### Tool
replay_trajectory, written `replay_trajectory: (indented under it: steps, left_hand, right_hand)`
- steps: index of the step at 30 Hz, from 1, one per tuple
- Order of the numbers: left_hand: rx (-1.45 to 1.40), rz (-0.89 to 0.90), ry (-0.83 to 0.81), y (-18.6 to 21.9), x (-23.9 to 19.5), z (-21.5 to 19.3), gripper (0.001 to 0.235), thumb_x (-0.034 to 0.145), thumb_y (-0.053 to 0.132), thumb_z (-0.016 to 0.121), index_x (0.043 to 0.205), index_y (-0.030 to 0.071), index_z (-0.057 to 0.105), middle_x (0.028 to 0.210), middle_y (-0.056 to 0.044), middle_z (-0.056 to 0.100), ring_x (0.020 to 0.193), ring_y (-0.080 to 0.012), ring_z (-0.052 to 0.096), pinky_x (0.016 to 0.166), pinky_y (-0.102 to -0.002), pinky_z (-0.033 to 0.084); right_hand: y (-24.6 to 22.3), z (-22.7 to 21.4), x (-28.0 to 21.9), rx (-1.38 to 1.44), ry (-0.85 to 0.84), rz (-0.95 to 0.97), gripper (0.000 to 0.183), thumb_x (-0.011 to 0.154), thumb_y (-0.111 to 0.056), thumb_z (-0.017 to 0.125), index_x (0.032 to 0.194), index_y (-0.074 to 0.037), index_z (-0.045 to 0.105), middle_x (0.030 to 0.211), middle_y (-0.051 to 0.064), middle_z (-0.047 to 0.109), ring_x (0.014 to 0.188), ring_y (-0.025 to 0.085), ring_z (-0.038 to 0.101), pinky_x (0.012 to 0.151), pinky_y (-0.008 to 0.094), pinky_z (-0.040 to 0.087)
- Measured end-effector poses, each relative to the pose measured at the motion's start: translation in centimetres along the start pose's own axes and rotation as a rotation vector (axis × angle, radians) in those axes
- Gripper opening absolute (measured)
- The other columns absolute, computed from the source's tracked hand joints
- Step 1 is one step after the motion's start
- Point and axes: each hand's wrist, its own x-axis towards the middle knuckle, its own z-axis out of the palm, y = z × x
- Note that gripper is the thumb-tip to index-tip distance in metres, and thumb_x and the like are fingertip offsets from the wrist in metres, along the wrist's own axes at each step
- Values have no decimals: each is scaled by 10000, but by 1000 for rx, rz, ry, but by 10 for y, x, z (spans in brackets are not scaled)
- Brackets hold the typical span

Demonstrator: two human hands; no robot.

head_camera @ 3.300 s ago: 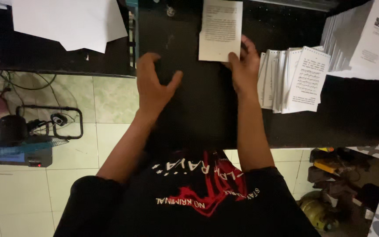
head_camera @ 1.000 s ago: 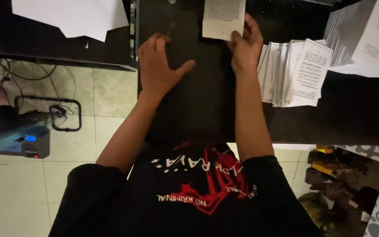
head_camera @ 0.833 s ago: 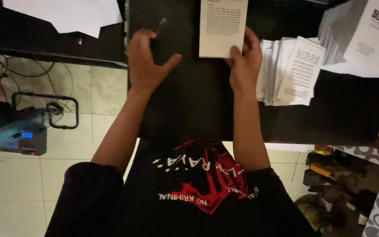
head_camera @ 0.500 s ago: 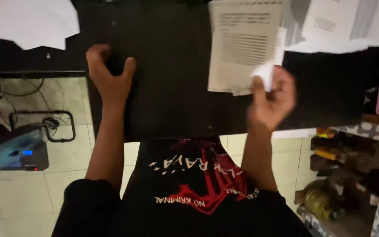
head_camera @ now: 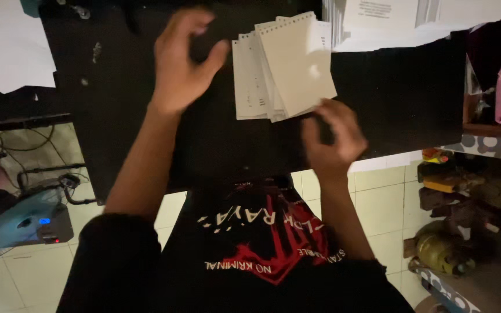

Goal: The person stands at a black table and sorts a stack of printed papers. They pick up individual sheets, flip them over to check the content, and place them into a neat pile. The person then gathers the sorted papers and stacks them together.

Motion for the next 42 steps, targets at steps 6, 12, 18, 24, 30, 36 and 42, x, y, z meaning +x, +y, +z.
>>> replay_trajectory:
  steps: [6, 12, 18, 24, 30, 36, 42]
  left_hand:
    - [-24, -630, -723, 1, 87, 70, 519, 850, 637, 540, 1109, 204, 660, 1091, -14, 701, 1001, -175, 649, 750, -347, 450]
    - [85, -586, -1003, 15, 112, 117, 730, 799, 698, 668, 1326, 215, 519, 1234, -20, 630, 1070, -212, 618, 868, -347, 484]
    - [350, -577, -1219, 6, 110, 122, 750, 785, 663, 677, 1274, 111, 541, 1169, -48, 623, 986, -245, 609, 746, -365, 478]
    - [511, -601, -1287, 5, 103, 77, 851, 745, 704, 699, 1278, 49, 593, 1204, -127, 638, 1014, -308, 601, 760, -395, 441]
    - [327, -854, -1213, 14, 83, 41, 708, 707, 600, 688, 1222, 117, 628, 1176, -53, 659, 1019, -249, 619, 764, -340, 440]
    - [126, -1048, -1059, 32, 60, 8, 753, 673, 468, 669, 1371, 238, 503, 1287, 18, 612, 1066, -170, 612, 796, -313, 477]
    - [-493, -774, -614, 2, -21, -11, 541, 723, 183, 759, 1210, 127, 529, 1099, -5, 607, 993, -140, 596, 807, -285, 508]
  right_hand:
    - [37, 3, -43, 1040, 427, 1455, 254, 877, -282, 642, 1075, -123, 637, 1093, 108, 677, 1080, 287, 639, 942, 495, 521]
    - [26, 12, -18, 1307, 279, 1632, 743, 817, -358, 586, 1414, 42, 403, 1471, 260, 427, 1402, 377, 406, 1135, 524, 390]
    - [-2, 12, 8, 1125, 205, 1615, 356, 948, -225, 513, 1247, -44, 583, 1254, 130, 614, 1280, 288, 544, 1112, 566, 454]
    - [7, 36, -5, 1125, 187, 1503, 516, 904, -121, 495, 1414, -48, 459, 1417, 83, 512, 1345, 235, 455, 1049, 602, 447]
    - [-16, 32, 10, 978, 42, 1487, 482, 907, -173, 555, 1381, -97, 519, 1383, 15, 563, 1278, 173, 489, 1050, 499, 499]
    - [0, 51, -32, 1021, 89, 1222, 559, 890, -127, 633, 1418, -58, 464, 1294, 81, 596, 1165, 191, 572, 944, 371, 542]
    - [-11, 48, -37, 874, -79, 900, 707, 881, -187, 682, 1473, -36, 325, 1492, 142, 423, 1332, 234, 470, 1100, 388, 439]
